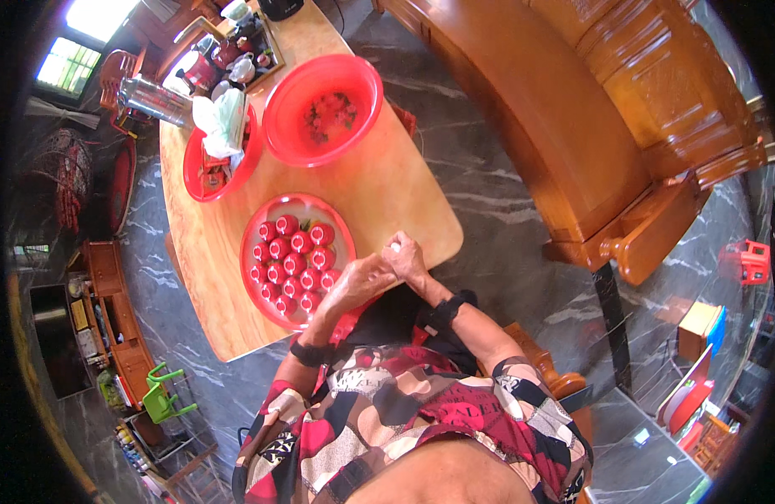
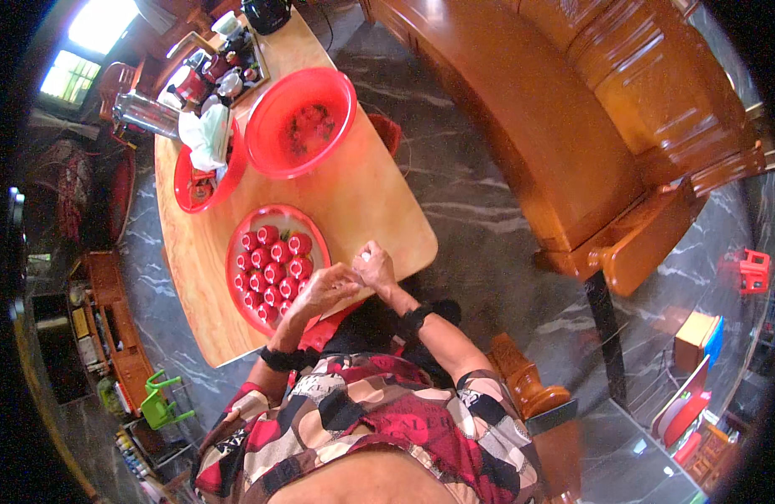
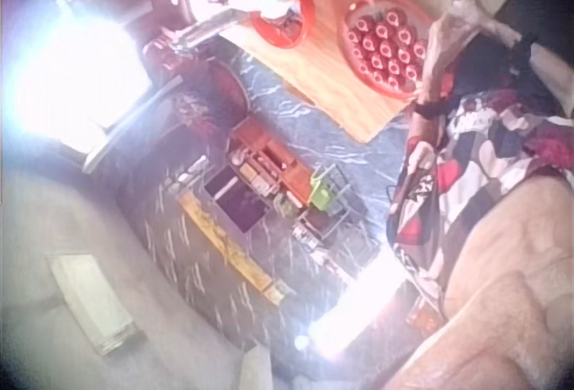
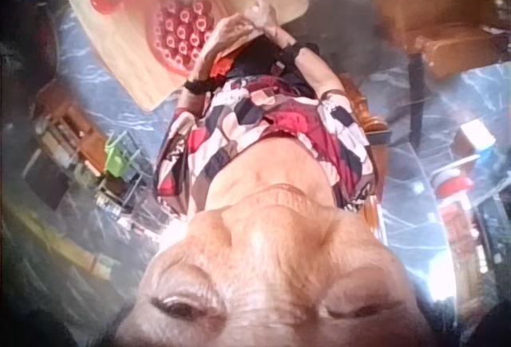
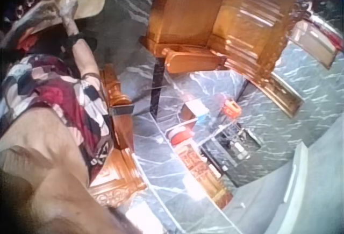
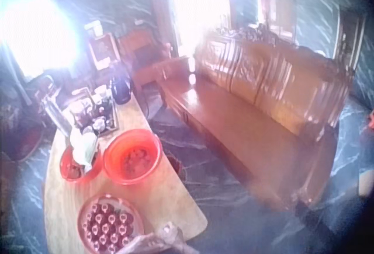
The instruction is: The person wipes the inside and outside of red cups with a cloth and places them back onto a tray.
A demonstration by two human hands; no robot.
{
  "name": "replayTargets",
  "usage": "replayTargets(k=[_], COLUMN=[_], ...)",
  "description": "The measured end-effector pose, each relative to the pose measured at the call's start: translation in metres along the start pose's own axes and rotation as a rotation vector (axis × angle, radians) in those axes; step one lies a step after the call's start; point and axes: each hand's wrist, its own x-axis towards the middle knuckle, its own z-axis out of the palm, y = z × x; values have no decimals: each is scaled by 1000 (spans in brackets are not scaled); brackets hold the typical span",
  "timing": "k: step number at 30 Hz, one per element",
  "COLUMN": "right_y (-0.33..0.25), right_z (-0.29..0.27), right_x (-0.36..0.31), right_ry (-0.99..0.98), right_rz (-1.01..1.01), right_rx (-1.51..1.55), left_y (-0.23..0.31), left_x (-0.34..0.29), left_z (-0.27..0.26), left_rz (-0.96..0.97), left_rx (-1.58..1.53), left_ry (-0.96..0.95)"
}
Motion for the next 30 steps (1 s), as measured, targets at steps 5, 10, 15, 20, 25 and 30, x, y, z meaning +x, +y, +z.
replayTargets(k=[5, 10, 15, 20, 25, 30], right_y=[-72, -109, -101, -132, -170, -124], right_z=[-53, -110, -163, -179, -165, -157], right_x=[13, 43, 122, 228, 317, 373], right_ry=[-207, -140, -50, -143, -302, -465], right_rz=[175, 244, 1, 89, -35, 93], right_rx=[125, 240, 135, 170, -34, 1], left_y=[41, 86, 97, 119, 151, 176], left_x=[26, 45, 71, 97, 110, 102], left_z=[-5, -22, -18, 6, 50, 88], left_rz=[-54, -103, -108, -234, -336, -449], left_rx=[36, -84, -99, -199, -484, -601], left_ry=[39, 131, 234, 386, 613, 769])
